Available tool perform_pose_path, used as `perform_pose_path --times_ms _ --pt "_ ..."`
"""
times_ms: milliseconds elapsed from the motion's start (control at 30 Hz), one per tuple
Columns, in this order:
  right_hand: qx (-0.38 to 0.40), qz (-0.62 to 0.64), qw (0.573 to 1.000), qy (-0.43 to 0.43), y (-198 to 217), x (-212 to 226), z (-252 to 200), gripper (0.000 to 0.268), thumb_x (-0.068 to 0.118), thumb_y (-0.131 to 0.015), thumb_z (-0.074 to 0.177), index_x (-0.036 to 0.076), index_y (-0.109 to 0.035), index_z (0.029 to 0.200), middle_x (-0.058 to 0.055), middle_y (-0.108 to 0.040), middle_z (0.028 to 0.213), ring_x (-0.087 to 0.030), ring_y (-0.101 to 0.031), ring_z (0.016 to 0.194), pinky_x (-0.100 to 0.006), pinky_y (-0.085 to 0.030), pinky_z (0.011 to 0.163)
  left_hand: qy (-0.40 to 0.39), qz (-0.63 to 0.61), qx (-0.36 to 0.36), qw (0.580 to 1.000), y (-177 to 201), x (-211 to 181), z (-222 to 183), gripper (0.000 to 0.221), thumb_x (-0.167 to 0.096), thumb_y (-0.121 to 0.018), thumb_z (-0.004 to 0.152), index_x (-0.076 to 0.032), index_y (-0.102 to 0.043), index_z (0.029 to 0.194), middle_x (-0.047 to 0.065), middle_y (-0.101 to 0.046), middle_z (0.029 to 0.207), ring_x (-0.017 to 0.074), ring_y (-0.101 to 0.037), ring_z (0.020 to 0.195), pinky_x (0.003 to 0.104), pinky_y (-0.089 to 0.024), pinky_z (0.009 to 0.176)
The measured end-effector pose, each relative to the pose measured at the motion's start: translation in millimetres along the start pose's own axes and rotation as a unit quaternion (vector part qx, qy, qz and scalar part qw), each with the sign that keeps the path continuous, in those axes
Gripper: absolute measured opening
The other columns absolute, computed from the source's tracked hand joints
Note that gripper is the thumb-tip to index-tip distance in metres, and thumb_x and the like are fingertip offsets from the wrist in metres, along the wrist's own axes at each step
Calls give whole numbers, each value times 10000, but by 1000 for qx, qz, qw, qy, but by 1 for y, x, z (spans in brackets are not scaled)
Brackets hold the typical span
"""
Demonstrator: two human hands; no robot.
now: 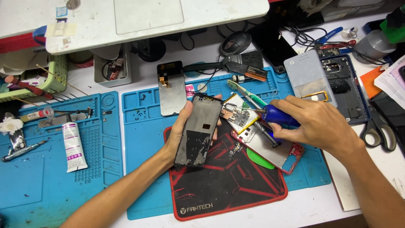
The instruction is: The person uses a metal prying tool to separate the screen assembly from the smartphone's frame. They then use a blue heat gun to apply heat to the edges of the screen and the back of the device, likely to soften adhesive for further disassembly.
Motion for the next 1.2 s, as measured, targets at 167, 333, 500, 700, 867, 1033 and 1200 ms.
perform_pose_path --times_ms 167,333,500,700,867,1033,1200 --pt "32 -7 999 -1 -4 -1 -1 551 525 -684 860 154 -628 1264 -11 -679 962 -255 -683 703 -422 -606 468 0 10 8 1000 1 0 0 873 -639 -499 935 -45 -437 1570 167 -702 964 237 -667 691 323 -550 677" --pt "7 -10 1000 -3 -1 1 0 503 487 -696 861 150 -651 1232 5 -668 912 -249 -659 654 -441 -571 451 1 -3 13 1000 3 1 1 856 -640 -471 948 -55 -430 1571 171 -691 987 243 -664 695 325 -537 663" --pt "22 6 1000 4 -3 2 1 576 522 -713 835 132 -646 1253 -14 -691 966 -261 -676 676 -438 -581 446 14 -9 17 1000 4 3 1 866 -644 -460 951 -69 -399 1595 150 -700 980 228 -670 699 307 -531 647" --pt "41 14 999 8 -7 1 -1 597 538 -699 842 128 -644 1272 -22 -699 954 -240 -691 667 -384 -590 433 8 -5 18 1000 3 2 1 849 -644 -480 945 -68 -439 1568 167 -701 996 246 -673 704 344 -556 697" --pt "30 9 999 14 -6 6 1 524 499 -714 833 167 -648 1233 9 -674 907 -246 -662 587 -411 -553 407 5 -17 16 1000 1 0 2 809 -618 -494 953 -58 -477 1536 177 -700 974 262 -677 691 351 -570 683" --pt "23 13 1000 -3 -5 6 2 541 498 -710 834 161 -650 1253 18 -690 938 -239 -661 600 -432 -551 408 9 -31 12 999 1 0 3 831 -604 -503 946 -52 -445 1565 197 -701 1053 275 -706 715 346 -588 631" --pt "-12 2 1000 -28 -2 5 1 461 440 -736 820 182 -662 1195 20 -708 1004 -263 -682 640 -498 -572 449 7 -23 20 1000 2 0 2 814 -604 -490 955 -74 -461 1572 169 -703 993 268 -719 716 308 -566 559"
Point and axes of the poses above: each hand's wrist, its own z-axis towards the middle knuckle, its own y-axis out of the back of the hand, x = y × z, the point moved 4 cm from there along z, towards the middle knuckle
